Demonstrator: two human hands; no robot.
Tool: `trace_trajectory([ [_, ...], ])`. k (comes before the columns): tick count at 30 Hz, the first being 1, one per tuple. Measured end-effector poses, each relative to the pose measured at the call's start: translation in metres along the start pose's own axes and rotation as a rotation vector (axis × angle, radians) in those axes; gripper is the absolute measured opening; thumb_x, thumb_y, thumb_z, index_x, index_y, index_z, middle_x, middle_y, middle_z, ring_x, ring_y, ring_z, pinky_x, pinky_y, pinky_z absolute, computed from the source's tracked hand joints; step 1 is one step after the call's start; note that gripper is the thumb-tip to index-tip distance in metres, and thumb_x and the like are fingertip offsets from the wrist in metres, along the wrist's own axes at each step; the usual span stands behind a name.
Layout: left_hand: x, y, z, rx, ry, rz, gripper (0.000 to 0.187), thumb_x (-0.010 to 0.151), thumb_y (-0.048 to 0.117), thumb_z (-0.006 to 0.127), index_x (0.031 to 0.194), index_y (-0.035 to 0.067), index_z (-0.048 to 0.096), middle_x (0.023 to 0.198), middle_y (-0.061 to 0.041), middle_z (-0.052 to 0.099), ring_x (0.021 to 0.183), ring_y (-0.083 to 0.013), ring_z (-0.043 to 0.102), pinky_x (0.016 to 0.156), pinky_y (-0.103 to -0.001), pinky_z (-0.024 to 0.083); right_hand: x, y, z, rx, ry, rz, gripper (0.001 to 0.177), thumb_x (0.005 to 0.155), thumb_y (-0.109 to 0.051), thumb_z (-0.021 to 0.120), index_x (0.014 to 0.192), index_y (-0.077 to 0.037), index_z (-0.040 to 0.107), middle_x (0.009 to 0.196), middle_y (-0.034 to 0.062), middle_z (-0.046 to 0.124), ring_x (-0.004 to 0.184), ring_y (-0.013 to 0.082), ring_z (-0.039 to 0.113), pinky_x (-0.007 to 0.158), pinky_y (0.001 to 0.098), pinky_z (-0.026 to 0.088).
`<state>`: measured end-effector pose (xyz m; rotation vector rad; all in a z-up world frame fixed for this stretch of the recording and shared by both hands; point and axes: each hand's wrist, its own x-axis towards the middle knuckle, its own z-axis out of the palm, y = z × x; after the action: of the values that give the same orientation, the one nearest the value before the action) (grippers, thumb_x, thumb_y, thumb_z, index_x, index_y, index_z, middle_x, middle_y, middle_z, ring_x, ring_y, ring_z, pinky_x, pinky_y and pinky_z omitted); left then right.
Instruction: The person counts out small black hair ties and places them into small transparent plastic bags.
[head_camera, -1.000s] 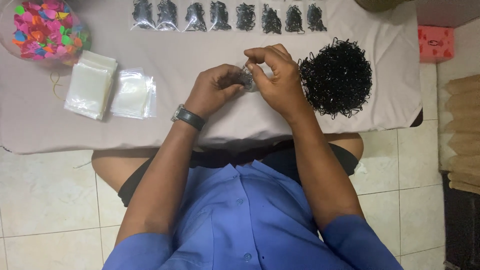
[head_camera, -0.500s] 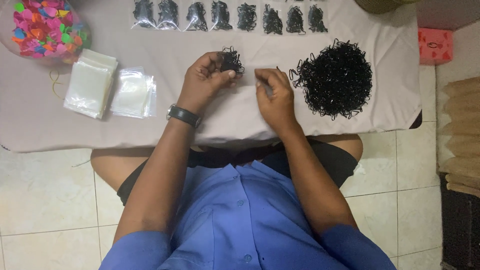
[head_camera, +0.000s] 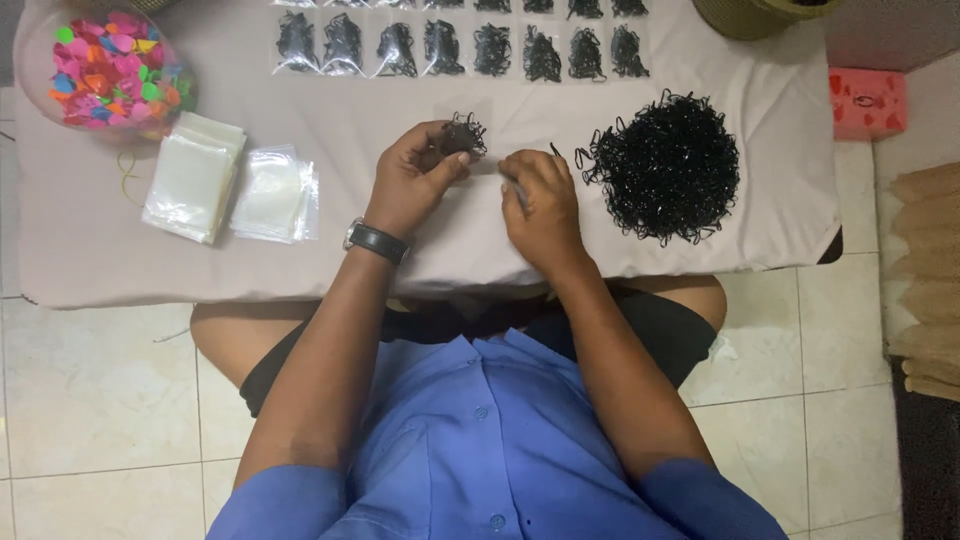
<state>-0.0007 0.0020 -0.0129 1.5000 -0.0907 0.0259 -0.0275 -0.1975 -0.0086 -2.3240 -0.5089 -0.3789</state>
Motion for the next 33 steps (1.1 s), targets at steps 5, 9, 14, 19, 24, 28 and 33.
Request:
trace_trajectory([
  [5,0.001,0.005,0.0,-0.117,0.042,-0.066,0.022,0.094,0.009,0.075,0.116,0.007,0.072,0.099,-0.011,0.073,0.09,-0.0228,0.076,0.078,-0.035,0.069,-0.024,-0.021,-0.006,-0.18,-0.193,-0.06,0.033,0.094,-0.017,0.072,0.123,-0.004,0.07,0.134,0.0216,0.058,0.131,0.0422,0.05,0.111,0.0645,0.028],
  [9,0.007,0.028,-0.006,-0.209,0.158,-0.121,0.025,0.095,0.013,0.074,0.118,0.003,0.069,0.104,-0.01,0.069,0.092,-0.0234,0.076,0.077,-0.033,0.07,-0.035,-0.035,-0.008,-0.232,-0.229,0.017,0.037,0.103,-0.029,0.063,0.133,-0.007,0.065,0.144,0.0221,0.053,0.142,0.045,0.041,0.113,0.0783,0.013],
  [14,0.058,0.013,-0.067,0.114,0.265,-0.001,0.03,0.096,0.017,0.072,0.124,0.006,0.066,0.108,-0.009,0.067,0.096,-0.022,0.073,0.08,-0.032,0.067,-0.037,-0.034,-0.001,-0.289,-0.092,-0.061,0.031,0.101,-0.025,0.065,0.126,-0.008,0.068,0.14,0.0189,0.058,0.138,0.0413,0.048,0.115,0.0698,0.026],
  [19,0.115,0.019,-0.121,0.304,0.331,0.119,0.03,0.091,0.006,0.077,0.118,0.013,0.067,0.103,-0.004,0.074,0.097,-0.0164,0.071,0.087,-0.031,0.062,-0.032,-0.04,-0.004,-0.317,-0.034,-0.074,0.028,0.098,-0.024,0.066,0.122,-0.01,0.069,0.138,0.0161,0.061,0.135,0.0384,0.052,0.115,0.0647,0.032],
  [24,0.166,0.026,-0.149,0.557,0.408,0.041,0.029,0.089,0.008,0.079,0.114,0.019,0.068,0.092,0.002,0.066,0.079,-0.0111,0.065,0.067,-0.028,0.059,-0.026,-0.046,-0.006,-0.328,-0.049,-0.057,0.027,0.096,-0.022,0.066,0.12,-0.009,0.07,0.136,0.0174,0.062,0.133,0.0393,0.053,0.115,0.0638,0.034],
  [28,0.21,0.009,-0.159,0.666,0.433,0.04,0.04,0.083,0.011,0.085,0.118,0.021,0.068,0.086,0.003,0.067,0.079,-0.0144,0.066,0.069,-0.035,0.057,-0.025,-0.045,-0.004,-0.36,-0.032,-0.063,0.027,0.097,-0.024,0.065,0.12,-0.011,0.069,0.137,0.0156,0.062,0.133,0.0381,0.054,0.114,0.0631,0.036],
  [33,0.245,-0.014,-0.161,0.764,0.429,-0.069,0.046,0.082,0.018,0.085,0.123,0.021,0.066,0.084,0.002,0.067,0.079,-0.0183,0.064,0.073,-0.039,0.052,-0.024,-0.043,-0.002,-0.367,-0.053,-0.047,0.03,0.094,-0.023,0.065,0.121,-0.011,0.067,0.137,0.0167,0.062,0.132,0.0392,0.055,0.113,0.0633,0.036],
])
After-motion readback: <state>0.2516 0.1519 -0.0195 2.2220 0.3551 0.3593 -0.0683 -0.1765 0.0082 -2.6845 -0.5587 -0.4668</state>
